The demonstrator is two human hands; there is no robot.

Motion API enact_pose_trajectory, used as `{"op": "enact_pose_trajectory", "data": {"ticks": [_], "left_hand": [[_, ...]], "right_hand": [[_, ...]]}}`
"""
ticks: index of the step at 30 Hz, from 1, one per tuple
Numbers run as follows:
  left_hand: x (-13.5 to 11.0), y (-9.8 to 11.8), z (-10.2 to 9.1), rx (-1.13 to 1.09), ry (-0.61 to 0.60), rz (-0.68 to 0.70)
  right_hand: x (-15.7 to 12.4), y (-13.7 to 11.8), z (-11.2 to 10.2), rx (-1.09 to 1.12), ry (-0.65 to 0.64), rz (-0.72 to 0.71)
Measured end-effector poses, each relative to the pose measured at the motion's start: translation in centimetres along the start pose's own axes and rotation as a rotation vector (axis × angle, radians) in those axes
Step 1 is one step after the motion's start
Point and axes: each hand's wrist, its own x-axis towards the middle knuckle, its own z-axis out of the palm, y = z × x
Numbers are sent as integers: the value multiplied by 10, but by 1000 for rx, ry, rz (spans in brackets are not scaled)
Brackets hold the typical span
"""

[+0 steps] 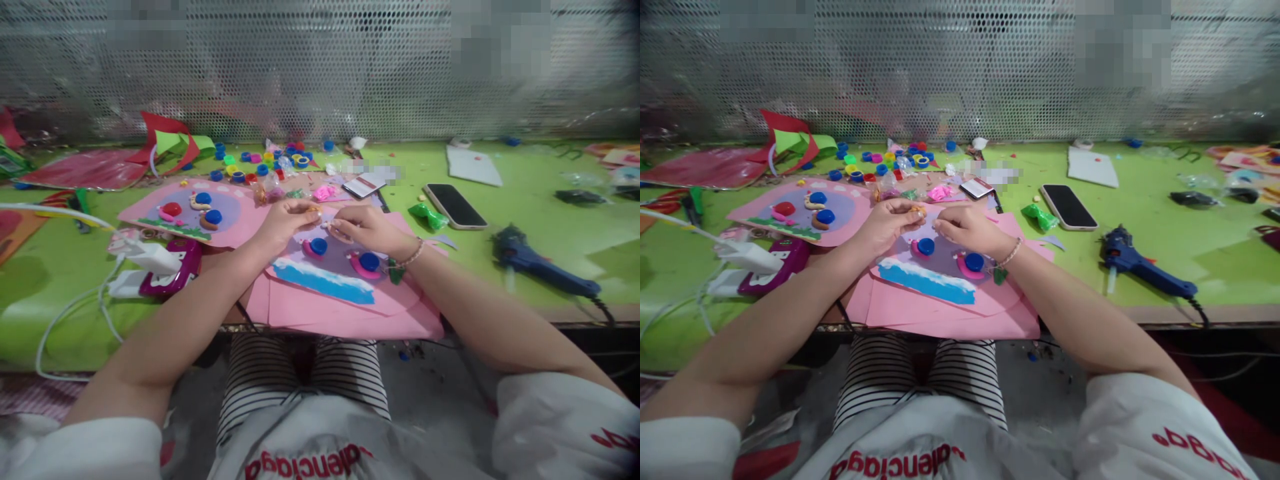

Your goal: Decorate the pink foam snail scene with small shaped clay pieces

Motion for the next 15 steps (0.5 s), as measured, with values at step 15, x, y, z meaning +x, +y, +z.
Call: {"op": "enact_pose_trajectory", "data": {"ticks": [15], "left_hand": [[-11,7,11,269,-135,-16]], "right_hand": [[0,5,5,-85,58,-76]]}}
